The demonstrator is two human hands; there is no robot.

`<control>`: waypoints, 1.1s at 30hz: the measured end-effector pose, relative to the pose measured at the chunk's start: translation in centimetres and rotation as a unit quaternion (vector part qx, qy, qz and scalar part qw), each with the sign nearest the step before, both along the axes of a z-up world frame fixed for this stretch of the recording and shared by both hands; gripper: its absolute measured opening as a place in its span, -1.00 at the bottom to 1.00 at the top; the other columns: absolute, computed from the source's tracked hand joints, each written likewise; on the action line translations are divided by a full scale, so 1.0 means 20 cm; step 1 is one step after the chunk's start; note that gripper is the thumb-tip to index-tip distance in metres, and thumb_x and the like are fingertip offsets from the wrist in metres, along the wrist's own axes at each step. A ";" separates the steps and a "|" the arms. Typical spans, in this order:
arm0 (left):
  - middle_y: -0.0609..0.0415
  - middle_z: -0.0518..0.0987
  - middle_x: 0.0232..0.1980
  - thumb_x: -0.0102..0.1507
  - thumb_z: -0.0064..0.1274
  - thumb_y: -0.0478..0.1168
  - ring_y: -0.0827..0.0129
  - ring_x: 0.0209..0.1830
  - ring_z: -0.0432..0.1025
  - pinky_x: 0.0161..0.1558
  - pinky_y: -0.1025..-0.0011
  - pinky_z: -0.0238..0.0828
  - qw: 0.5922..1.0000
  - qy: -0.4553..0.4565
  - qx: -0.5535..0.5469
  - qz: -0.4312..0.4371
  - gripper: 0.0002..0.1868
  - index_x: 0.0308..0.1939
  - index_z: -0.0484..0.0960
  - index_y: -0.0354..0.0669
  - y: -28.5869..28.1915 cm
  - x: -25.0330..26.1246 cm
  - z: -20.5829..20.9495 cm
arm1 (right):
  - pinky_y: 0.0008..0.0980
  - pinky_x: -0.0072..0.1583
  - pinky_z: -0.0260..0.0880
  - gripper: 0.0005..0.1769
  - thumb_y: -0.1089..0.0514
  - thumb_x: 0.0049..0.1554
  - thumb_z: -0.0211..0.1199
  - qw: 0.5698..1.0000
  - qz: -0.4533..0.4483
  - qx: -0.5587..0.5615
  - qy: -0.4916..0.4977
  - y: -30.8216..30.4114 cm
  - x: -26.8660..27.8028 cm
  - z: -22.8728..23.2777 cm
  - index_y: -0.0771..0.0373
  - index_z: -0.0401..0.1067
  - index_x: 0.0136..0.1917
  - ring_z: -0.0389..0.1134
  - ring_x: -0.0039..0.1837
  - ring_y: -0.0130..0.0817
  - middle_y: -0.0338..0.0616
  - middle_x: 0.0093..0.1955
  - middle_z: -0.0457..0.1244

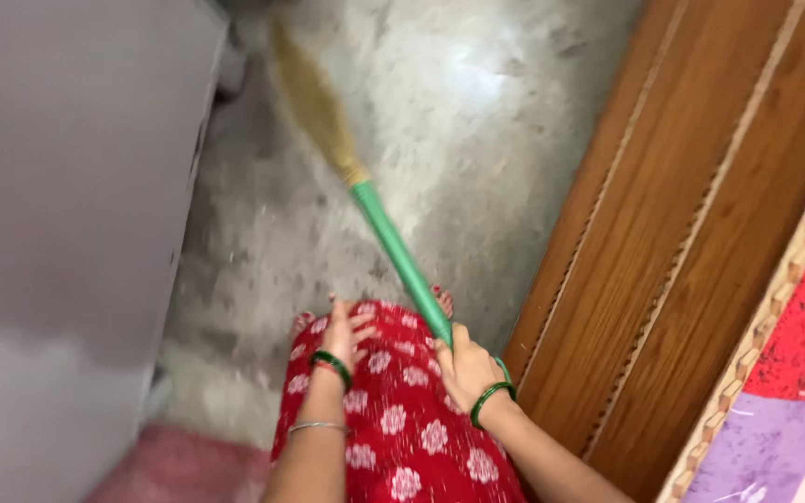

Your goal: The person sweeps the floor using a broom, moving a chair and sweeping around and under furniture including a bed, a desk, and a shelf.

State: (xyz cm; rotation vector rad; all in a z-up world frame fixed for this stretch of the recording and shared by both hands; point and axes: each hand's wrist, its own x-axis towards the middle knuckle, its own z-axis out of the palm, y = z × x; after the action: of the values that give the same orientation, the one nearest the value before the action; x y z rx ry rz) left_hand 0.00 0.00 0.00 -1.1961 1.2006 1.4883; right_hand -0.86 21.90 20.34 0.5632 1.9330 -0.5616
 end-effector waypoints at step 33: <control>-0.28 0.43 0.44 0.28 -0.57 0.57 0.00 0.11 0.37 0.31 0.13 0.17 0.952 -0.030 0.016 0.304 0.05 0.60 0.13 -0.08 0.16 0.59 0.02 | 0.04 0.27 0.37 -0.37 -0.34 0.30 -0.06 0.974 0.195 -0.048 -0.108 -0.43 0.17 -0.40 0.11 0.18 0.40 0.41 0.23 0.14 0.26 0.15 0.36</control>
State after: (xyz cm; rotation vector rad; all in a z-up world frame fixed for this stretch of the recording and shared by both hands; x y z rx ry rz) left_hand 11.73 3.27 0.39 -1.6699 0.7893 1.8827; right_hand 2.58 13.38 12.39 0.1638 1.7377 -0.3239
